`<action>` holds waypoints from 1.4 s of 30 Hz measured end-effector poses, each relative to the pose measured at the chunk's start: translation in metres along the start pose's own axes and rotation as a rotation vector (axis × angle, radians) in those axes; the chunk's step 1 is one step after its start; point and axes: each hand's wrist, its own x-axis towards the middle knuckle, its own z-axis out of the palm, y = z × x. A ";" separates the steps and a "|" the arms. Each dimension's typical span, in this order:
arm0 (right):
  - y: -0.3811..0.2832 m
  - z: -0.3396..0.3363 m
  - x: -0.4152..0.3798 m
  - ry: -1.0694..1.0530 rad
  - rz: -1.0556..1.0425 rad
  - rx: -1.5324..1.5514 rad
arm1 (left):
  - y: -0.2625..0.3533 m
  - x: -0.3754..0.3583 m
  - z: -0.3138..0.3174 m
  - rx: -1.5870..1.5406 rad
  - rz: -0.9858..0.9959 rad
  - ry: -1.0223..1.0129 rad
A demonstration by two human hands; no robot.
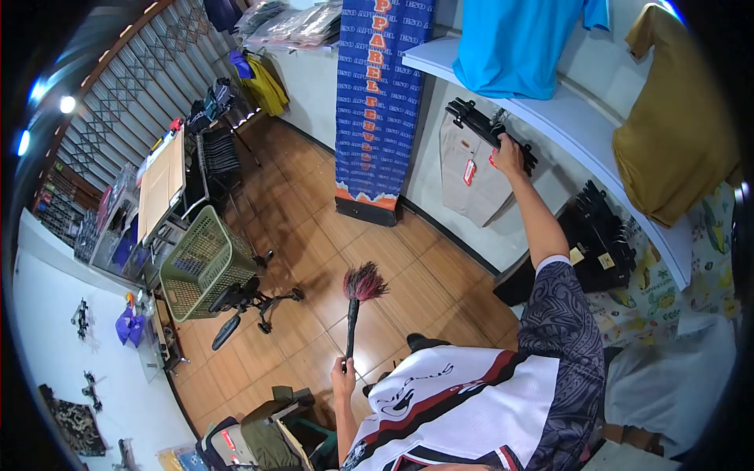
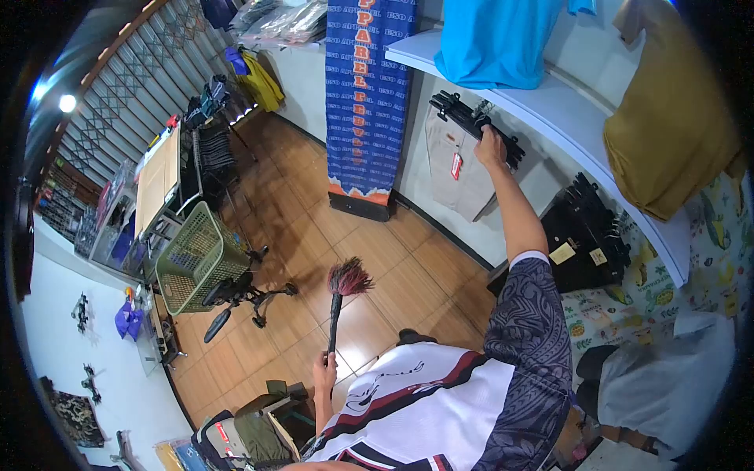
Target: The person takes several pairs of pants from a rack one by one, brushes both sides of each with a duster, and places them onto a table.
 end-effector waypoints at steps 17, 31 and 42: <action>-0.044 -0.051 -0.014 -0.403 0.149 -0.241 | -0.022 -0.011 -0.028 -0.080 -0.136 0.130; -0.188 -0.123 -0.158 -0.451 -0.088 0.269 | 0.183 0.028 -0.099 -0.502 0.441 0.276; -0.327 -0.200 -0.271 -0.391 -0.216 0.684 | 0.025 0.063 -0.055 0.175 0.471 -0.001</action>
